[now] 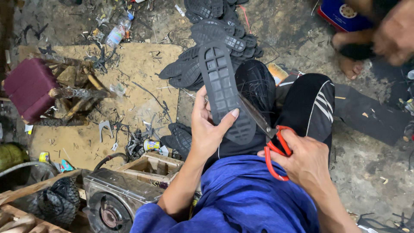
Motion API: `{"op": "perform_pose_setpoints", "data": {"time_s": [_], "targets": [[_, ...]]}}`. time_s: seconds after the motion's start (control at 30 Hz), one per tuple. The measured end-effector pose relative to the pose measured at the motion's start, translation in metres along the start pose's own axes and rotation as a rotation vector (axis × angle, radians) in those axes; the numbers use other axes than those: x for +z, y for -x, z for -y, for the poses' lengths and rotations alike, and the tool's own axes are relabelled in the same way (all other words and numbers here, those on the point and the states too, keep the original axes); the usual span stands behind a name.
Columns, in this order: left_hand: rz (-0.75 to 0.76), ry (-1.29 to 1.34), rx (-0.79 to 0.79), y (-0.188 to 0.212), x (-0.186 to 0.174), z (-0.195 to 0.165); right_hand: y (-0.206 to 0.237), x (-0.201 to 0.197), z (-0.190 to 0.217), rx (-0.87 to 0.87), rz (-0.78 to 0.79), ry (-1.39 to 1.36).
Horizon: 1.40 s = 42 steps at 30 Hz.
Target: The person sits on the floor and uses red-handled shears to trim the edges of black rubber shoe soles. They hold each sole with one hand and cut along the perimeter with the other, then place the trimmed sole onto a growing pile.
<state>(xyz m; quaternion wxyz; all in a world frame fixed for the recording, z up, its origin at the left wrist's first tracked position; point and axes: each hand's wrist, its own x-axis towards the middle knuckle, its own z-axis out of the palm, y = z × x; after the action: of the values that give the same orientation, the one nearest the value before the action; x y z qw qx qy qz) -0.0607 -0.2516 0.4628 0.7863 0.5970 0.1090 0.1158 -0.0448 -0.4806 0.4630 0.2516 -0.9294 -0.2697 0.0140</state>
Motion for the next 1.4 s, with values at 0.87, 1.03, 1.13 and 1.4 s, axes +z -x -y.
{"op": "perform_pose_setpoints", "data": {"time_s": [0.87, 1.03, 1.13, 1.4], "targets": [[-0.069, 0.35, -0.158, -0.01, -0.008, 0.019, 0.004, 0.007, 0.007, 0.245, 0.107, -0.401], [-0.039, 0.073, -0.104, -0.002, -0.004, 0.015, -0.006, 0.005, 0.019, 0.177, 0.049, -0.176], [0.022, 0.04, -0.179, 0.003, -0.001, 0.008, -0.011, 0.003, 0.02, 0.206, 0.045, -0.138], [0.209, -0.115, -0.254, -0.008, -0.02, -0.014, -0.007, -0.008, 0.004, 0.159, 0.168, -0.153]]}}
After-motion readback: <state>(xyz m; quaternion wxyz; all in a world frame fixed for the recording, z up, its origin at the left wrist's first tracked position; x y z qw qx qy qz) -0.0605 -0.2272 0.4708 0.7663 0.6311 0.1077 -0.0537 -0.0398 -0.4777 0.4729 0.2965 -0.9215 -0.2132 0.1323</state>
